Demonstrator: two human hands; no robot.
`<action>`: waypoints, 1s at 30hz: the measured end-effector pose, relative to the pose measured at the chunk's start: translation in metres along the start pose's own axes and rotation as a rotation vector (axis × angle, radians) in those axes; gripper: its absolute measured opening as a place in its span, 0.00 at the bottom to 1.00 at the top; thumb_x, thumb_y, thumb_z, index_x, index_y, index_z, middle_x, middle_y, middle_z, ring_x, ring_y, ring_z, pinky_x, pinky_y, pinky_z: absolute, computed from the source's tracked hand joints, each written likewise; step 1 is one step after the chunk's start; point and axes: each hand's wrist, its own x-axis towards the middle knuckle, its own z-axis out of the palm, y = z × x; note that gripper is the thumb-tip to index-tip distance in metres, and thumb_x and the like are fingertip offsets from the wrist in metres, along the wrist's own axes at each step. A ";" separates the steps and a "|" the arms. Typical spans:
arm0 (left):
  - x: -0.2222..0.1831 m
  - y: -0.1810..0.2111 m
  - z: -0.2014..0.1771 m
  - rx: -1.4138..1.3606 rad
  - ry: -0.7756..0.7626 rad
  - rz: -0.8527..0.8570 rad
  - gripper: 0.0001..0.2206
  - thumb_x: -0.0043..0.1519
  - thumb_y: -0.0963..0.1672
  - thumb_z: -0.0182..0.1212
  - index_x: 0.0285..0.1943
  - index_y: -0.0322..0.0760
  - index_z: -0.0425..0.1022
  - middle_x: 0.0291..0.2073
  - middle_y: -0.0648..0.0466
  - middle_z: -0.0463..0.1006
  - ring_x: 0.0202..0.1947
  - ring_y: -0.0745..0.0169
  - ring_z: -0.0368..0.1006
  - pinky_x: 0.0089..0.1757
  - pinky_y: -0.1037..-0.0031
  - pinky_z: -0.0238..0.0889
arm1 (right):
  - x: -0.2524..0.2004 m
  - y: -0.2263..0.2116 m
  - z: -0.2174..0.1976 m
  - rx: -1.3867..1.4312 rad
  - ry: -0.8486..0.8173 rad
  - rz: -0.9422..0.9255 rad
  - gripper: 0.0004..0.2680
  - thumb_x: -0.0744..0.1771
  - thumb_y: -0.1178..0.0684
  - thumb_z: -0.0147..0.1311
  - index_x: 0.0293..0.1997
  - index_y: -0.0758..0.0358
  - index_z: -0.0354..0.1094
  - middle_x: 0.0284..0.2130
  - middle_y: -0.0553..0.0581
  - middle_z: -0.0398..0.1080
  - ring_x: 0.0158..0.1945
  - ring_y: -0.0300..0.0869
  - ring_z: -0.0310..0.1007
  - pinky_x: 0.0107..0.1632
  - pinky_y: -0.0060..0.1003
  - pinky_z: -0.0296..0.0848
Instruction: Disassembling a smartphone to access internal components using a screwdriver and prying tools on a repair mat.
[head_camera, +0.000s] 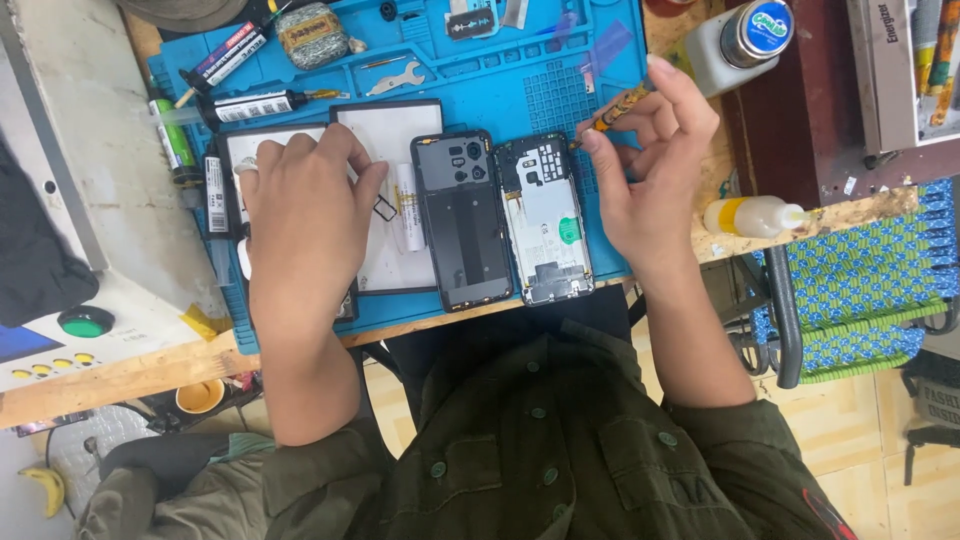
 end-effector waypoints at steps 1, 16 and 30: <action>0.000 -0.001 0.000 0.006 -0.009 -0.009 0.08 0.75 0.49 0.67 0.48 0.44 0.81 0.41 0.45 0.82 0.51 0.33 0.70 0.47 0.43 0.58 | -0.001 0.000 0.000 -0.014 -0.009 0.012 0.23 0.79 0.67 0.55 0.79 0.48 0.43 0.62 0.71 0.66 0.60 0.50 0.76 0.58 0.39 0.83; 0.012 0.019 -0.003 -0.108 0.390 0.080 0.17 0.72 0.50 0.75 0.33 0.38 0.82 0.23 0.50 0.71 0.36 0.43 0.74 0.39 0.56 0.59 | 0.012 0.014 -0.002 -0.319 0.009 -0.315 0.21 0.71 0.68 0.68 0.71 0.66 0.63 0.45 0.59 0.69 0.48 0.54 0.80 0.48 0.50 0.83; 0.024 0.126 0.012 -0.760 0.001 0.564 0.11 0.67 0.37 0.64 0.58 0.32 0.76 0.46 0.41 0.83 0.54 0.31 0.81 0.52 0.48 0.74 | 0.024 -0.031 -0.017 -0.224 -0.024 -0.303 0.11 0.74 0.56 0.58 0.66 0.60 0.74 0.63 0.63 0.62 0.67 0.62 0.68 0.66 0.58 0.70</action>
